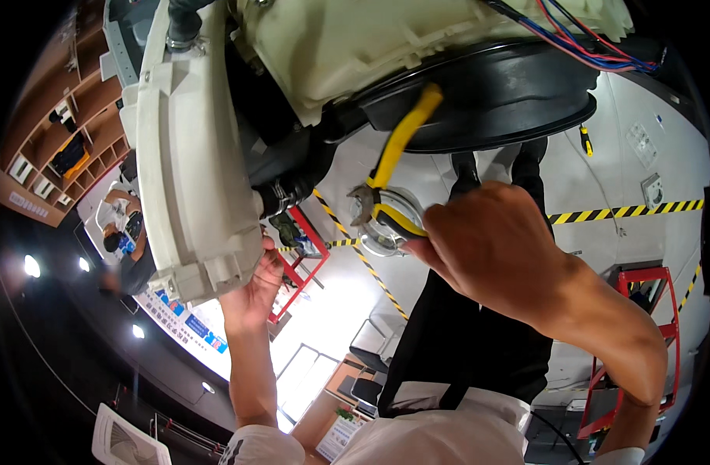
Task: The person handles the internal wiring and a black hose of a washing machine, then uses a pair of pliers to compress and position a metal clamp on the hose.
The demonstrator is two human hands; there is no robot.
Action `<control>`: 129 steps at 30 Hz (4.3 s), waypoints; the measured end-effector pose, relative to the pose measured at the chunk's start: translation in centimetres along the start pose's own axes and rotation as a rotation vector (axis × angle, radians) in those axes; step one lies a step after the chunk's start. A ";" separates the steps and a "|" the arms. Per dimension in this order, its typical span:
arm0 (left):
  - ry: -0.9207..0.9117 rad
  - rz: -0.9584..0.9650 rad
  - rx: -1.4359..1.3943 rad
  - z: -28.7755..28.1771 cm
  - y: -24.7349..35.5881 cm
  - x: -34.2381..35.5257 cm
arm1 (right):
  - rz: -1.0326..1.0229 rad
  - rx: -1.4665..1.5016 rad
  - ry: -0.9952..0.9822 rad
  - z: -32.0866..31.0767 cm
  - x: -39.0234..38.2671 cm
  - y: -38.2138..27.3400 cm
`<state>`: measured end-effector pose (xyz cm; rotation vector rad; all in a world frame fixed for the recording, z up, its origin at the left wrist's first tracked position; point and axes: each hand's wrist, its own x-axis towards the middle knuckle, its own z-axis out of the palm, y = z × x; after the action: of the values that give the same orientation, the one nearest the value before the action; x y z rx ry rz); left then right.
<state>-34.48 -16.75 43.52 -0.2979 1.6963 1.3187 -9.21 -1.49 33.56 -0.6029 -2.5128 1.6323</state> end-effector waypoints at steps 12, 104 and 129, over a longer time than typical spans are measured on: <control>-0.083 -0.084 0.057 -1.6 1.5 0.3 | 0.212 0.873 -0.212 0.1 -5.8 1.4; -0.172 -0.142 -0.052 -2.2 2.3 0.9 | -0.016 -0.150 0.288 2.7 4.0 -3.6; -0.213 -0.118 -0.036 -2.0 2.2 0.4 | -0.257 -0.366 0.150 -0.5 7.6 -2.0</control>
<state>-37.21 -17.45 44.52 -0.2645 1.4567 1.2484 -16.61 1.01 34.46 -0.3892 -2.6588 1.0136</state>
